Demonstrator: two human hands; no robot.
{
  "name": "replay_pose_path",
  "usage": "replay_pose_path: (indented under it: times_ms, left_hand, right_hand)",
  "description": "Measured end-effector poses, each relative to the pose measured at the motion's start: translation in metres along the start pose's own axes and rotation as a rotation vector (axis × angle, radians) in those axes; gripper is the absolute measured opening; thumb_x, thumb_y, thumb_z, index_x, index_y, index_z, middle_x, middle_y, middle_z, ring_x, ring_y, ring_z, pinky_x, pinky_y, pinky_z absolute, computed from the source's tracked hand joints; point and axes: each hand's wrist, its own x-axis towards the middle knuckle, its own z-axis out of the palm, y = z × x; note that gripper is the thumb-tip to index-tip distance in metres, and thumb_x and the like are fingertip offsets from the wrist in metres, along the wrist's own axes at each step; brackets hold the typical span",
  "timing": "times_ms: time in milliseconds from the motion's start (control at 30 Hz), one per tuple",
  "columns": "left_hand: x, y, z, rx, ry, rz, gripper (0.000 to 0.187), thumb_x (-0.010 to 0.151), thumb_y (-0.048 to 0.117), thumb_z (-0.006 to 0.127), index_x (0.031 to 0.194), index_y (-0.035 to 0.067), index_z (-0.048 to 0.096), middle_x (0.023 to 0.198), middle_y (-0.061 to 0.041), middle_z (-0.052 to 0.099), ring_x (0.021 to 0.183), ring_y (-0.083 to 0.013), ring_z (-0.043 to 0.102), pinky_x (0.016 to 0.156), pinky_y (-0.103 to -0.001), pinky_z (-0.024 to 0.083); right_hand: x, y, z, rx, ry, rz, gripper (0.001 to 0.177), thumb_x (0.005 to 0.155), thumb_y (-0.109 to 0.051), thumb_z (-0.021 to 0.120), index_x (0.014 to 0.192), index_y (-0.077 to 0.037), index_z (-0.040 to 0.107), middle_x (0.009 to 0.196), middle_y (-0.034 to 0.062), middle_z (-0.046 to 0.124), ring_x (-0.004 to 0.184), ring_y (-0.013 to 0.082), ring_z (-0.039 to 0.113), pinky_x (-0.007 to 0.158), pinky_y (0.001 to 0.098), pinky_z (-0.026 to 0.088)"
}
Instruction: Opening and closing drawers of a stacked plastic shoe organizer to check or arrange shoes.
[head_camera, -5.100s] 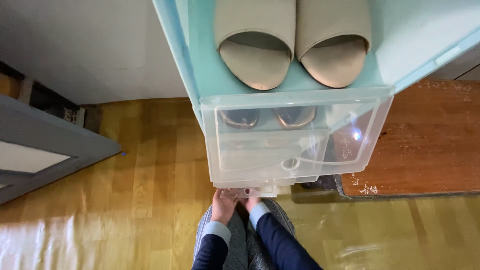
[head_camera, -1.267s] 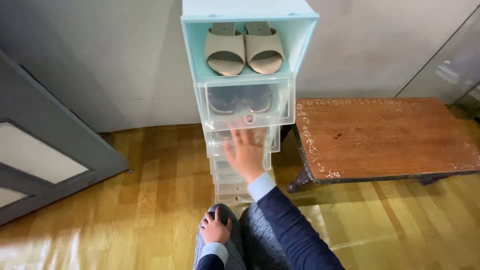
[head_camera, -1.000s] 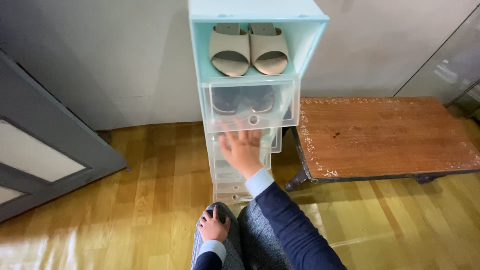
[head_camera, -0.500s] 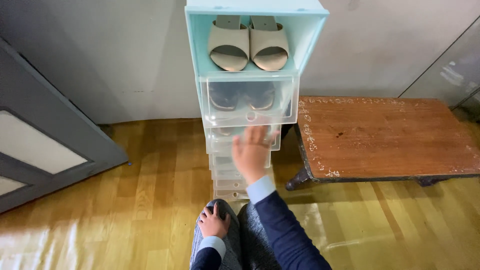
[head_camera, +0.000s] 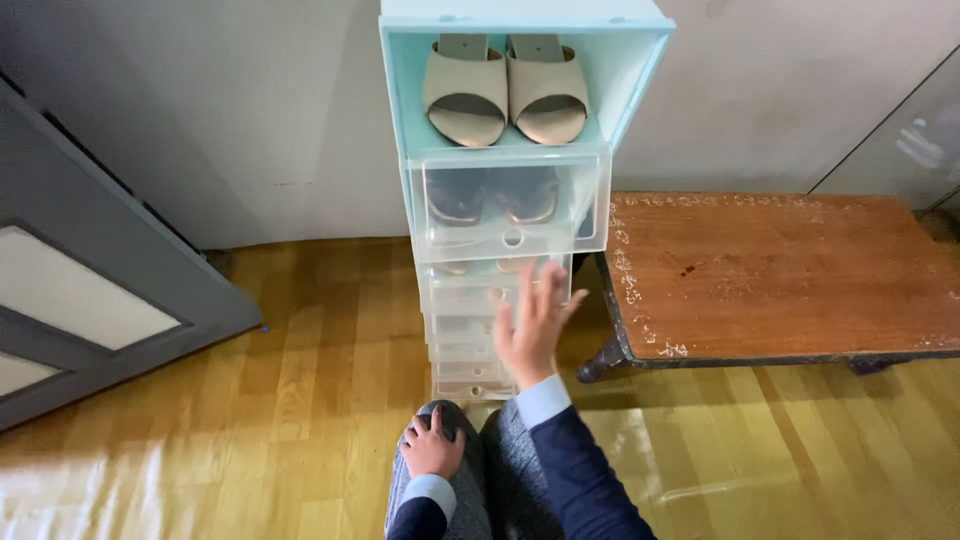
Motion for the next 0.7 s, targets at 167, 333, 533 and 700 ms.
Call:
replay_pose_path:
  times_ms: [167,333,533,700]
  left_hand:
    - [0.001,-0.004,-0.001,-0.001,0.004,0.001,0.082,0.082,0.066,0.064,0.152,0.028,0.042,0.153,-0.018,0.042,0.136,-0.0382,0.044,0.107,-0.053,0.040]
    - [0.000,0.003,-0.001,0.010,-0.030,-0.013,0.084,0.080,0.069,0.066,0.151,0.031,0.042,0.152,-0.017,0.042,0.136,-0.0384,0.044,0.107,-0.051,0.040]
    - [0.000,0.000,0.009,0.025,0.040,-0.005,0.082,0.079,0.067,0.066,0.149,0.032,0.043,0.151,-0.014,0.044,0.135,-0.0359,0.046,0.105,-0.051,0.043]
    - [0.000,0.005,0.000,0.012,-0.038,-0.038,0.082,0.080,0.067,0.066,0.150,0.032,0.043,0.149,-0.012,0.045,0.135,-0.0353,0.046,0.108,-0.051,0.041]
  right_hand:
    - [-0.032,0.001,-0.001,-0.024,-0.094,0.017,0.062,0.102,-0.033,0.051,0.155,-0.003,0.041,0.169,0.0192,0.024,0.160,0.0390,0.014,0.122,0.0713,-0.006]
    - [-0.008,-0.044,-0.042,-0.098,-0.042,-0.180,0.046,0.096,-0.033,0.056,0.140,-0.020,0.061,0.168,0.0040,0.032,0.162,0.0265,0.016,0.126,0.0695,-0.009]
    - [0.101,-0.060,-0.048,-0.077,0.298,-0.128,0.046,0.104,-0.041,0.053,0.147,-0.028,0.060,0.174,0.0064,0.018,0.165,0.0275,0.004,0.128,0.0694,-0.010]
    - [0.102,-0.078,-0.045,-0.217,0.090,-0.311,0.052,0.106,-0.052,0.054,0.156,-0.036,0.051,0.175,0.0037,0.018,0.165,0.0290,0.003,0.125,0.0700,-0.012]
